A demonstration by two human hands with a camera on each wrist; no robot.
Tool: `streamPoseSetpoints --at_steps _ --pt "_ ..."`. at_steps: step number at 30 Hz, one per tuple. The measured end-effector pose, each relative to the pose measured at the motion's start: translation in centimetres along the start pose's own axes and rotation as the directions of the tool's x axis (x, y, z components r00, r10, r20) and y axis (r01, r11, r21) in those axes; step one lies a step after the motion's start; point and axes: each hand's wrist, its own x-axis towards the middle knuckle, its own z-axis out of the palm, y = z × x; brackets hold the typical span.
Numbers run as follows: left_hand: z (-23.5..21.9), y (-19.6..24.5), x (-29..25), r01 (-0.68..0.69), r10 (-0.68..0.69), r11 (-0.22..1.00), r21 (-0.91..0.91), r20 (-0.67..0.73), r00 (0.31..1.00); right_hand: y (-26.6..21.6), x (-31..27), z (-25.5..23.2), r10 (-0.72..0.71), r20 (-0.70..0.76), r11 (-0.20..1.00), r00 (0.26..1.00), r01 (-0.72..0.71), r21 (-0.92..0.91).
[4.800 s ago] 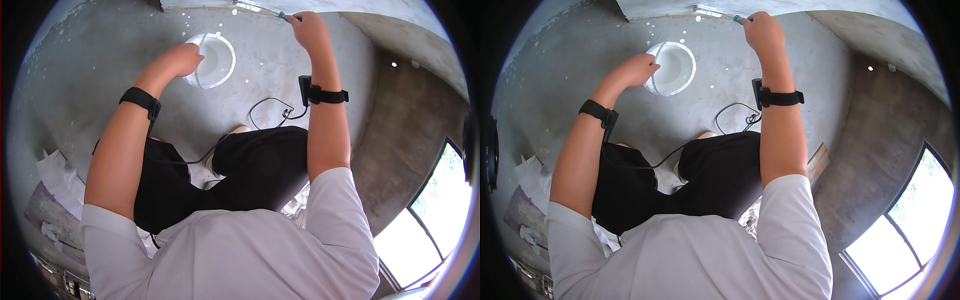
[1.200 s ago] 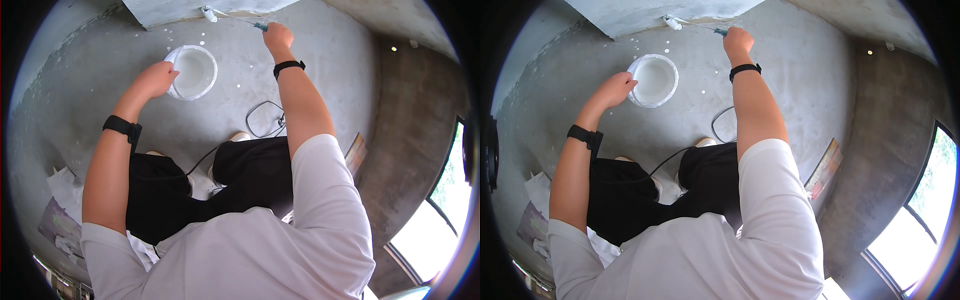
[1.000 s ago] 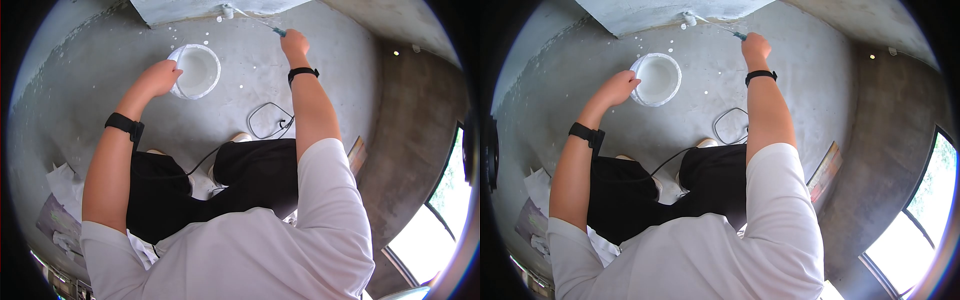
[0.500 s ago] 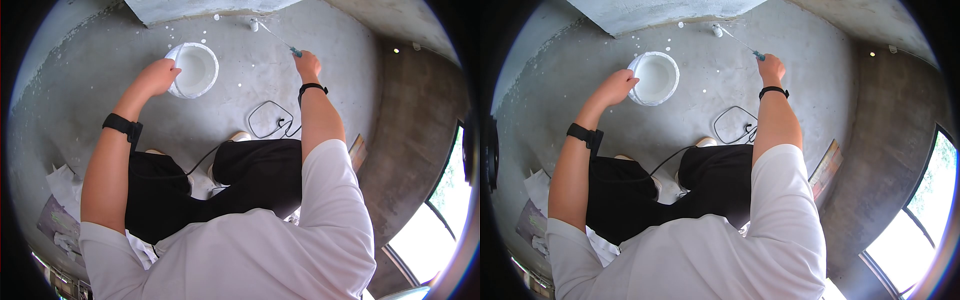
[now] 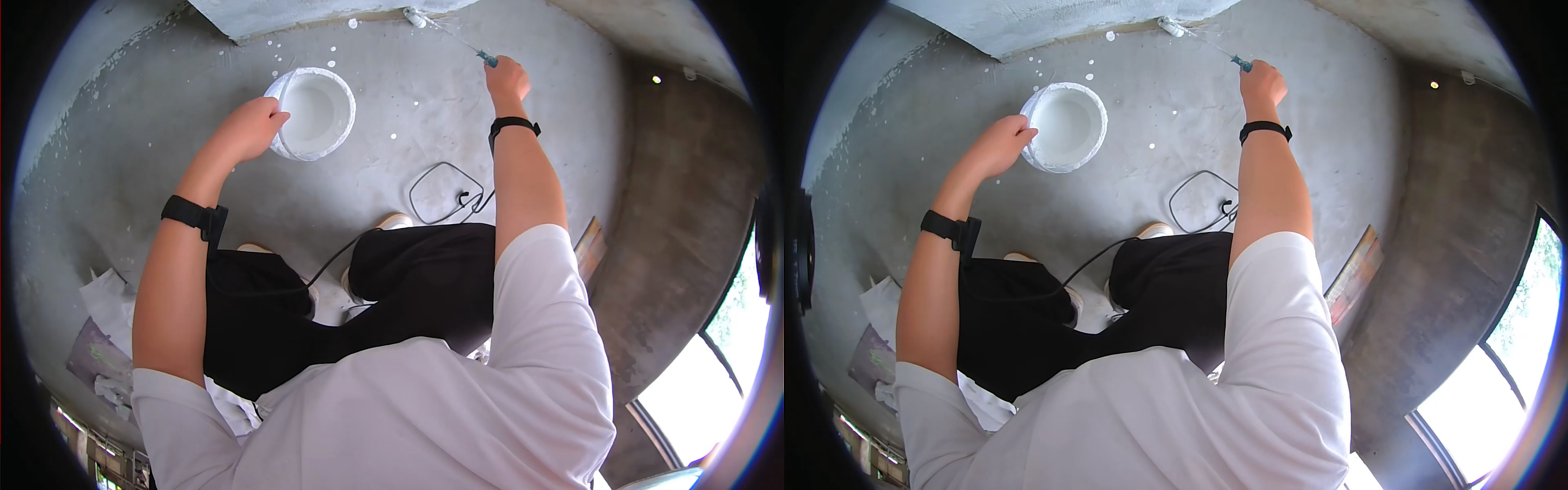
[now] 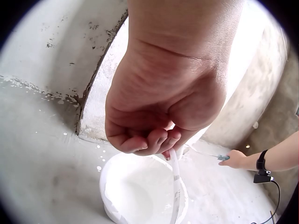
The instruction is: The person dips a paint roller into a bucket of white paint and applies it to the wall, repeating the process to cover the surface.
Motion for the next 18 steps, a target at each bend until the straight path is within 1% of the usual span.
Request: streamPoseSetpoints --at_steps 2,7,9,11,12,14,15,16,17,18 --pt "0.0 0.1 -0.1 0.01 -0.01 1.0 -0.014 0.008 1.0 -0.3 0.4 -0.3 -0.037 -0.022 0.999 0.999 0.036 -0.034" --pt "-0.2 0.2 -0.3 0.002 -0.002 0.999 -0.05 -0.002 1.0 -1.5 1.0 -1.5 -0.042 -0.006 0.997 0.999 0.041 -0.062" --pt "0.0 -0.1 -0.1 -0.016 0.016 0.999 -0.037 -0.012 1.0 -1.9 1.4 -2.4 -0.043 0.006 0.997 0.999 0.043 -0.071" --pt "0.1 -0.3 0.0 -0.037 0.036 0.999 -0.024 -0.023 0.999 -2.1 2.0 -3.7 -0.086 0.106 0.995 0.991 0.091 -0.042" --pt "0.1 -0.3 0.0 -0.029 0.028 0.999 -0.038 -0.02 0.999 -2.3 2.1 -4.2 -0.086 0.105 0.995 0.991 0.091 -0.046" --pt "0.1 -0.1 0.0 -0.025 0.024 0.998 -0.059 -0.019 1.0 -2.9 2.8 -4.8 -0.086 0.209 0.994 0.974 0.099 -0.055" --pt "-0.2 0.0 -0.1 -0.012 0.012 0.999 -0.033 -0.004 1.0 -2.6 3.9 -4.2 -0.086 0.205 0.993 0.975 0.1 -0.059" --pt "-0.3 0.1 -0.1 0.001 -0.001 1.0 -0.006 0.011 1.0 -2.3 4.9 -3.8 -0.201 0.293 0.977 0.935 0.214 -0.012" --pt "-0.3 0.1 -0.1 -0.001 0.001 1.0 -0.013 0.008 1.0 -1.9 5.7 -3.3 -0.312 0.372 0.947 0.874 0.32 0.043" --pt "-0.3 0.1 -0.1 0.0 0.0 1.0 -0.003 0.014 1.0 -3.0 4.8 -5.4 -0.315 0.369 0.945 0.875 0.325 0.038"
